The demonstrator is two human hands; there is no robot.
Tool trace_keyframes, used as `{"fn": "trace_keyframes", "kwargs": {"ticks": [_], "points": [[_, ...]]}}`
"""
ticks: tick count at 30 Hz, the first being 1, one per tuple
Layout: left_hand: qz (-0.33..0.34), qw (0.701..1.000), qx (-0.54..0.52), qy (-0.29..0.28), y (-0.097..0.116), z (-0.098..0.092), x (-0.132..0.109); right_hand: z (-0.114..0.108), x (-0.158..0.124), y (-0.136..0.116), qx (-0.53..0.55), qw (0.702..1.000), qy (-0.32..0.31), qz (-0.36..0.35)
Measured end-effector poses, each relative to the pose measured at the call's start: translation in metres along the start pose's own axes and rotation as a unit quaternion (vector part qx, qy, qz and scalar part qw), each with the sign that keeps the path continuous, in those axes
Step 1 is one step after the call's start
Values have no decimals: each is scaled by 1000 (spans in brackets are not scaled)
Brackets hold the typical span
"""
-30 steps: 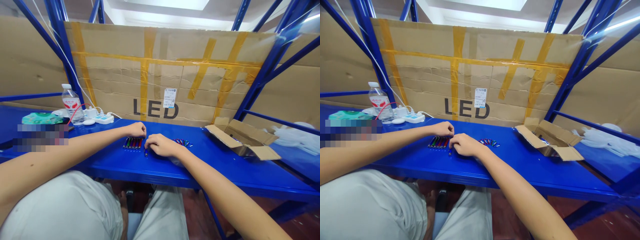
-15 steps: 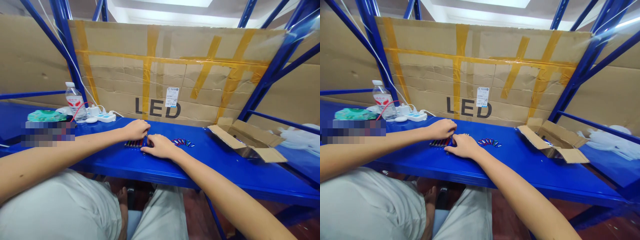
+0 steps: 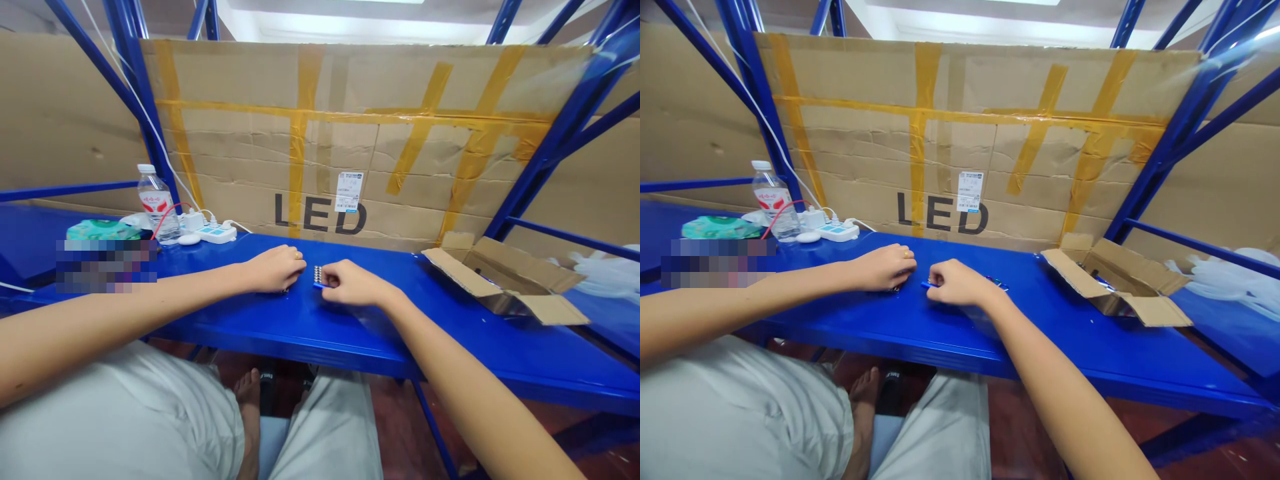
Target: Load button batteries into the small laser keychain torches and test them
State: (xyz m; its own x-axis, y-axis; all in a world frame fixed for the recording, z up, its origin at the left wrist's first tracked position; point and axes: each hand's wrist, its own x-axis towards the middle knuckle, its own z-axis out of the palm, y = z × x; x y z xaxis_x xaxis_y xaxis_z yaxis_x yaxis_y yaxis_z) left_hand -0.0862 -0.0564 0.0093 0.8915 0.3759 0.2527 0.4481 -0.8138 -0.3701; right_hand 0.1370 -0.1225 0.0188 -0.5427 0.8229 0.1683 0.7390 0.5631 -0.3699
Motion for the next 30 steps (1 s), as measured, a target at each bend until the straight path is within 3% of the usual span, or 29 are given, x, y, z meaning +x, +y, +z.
{"fn": "trace_keyframes", "kwargs": {"ticks": [6,13,16,20,25,30], "points": [[8,998,-60,3,21,2,18,-24,-10,38,10,991,120,65],[-61,997,-33,34,57,7,28,-20,-6,48,34,988,144,41],[-94,994,-33,51,63,9,29,-18,-3,50,55,985,160,32],[-122,991,-48,38,43,9,37,-16,-1,51,65,984,161,35],[-107,987,-111,-32,8,5,57,-13,1,51,35,987,149,45],[-109,982,-124,-87,5,12,70,-13,2,53,16,987,154,50]]}}
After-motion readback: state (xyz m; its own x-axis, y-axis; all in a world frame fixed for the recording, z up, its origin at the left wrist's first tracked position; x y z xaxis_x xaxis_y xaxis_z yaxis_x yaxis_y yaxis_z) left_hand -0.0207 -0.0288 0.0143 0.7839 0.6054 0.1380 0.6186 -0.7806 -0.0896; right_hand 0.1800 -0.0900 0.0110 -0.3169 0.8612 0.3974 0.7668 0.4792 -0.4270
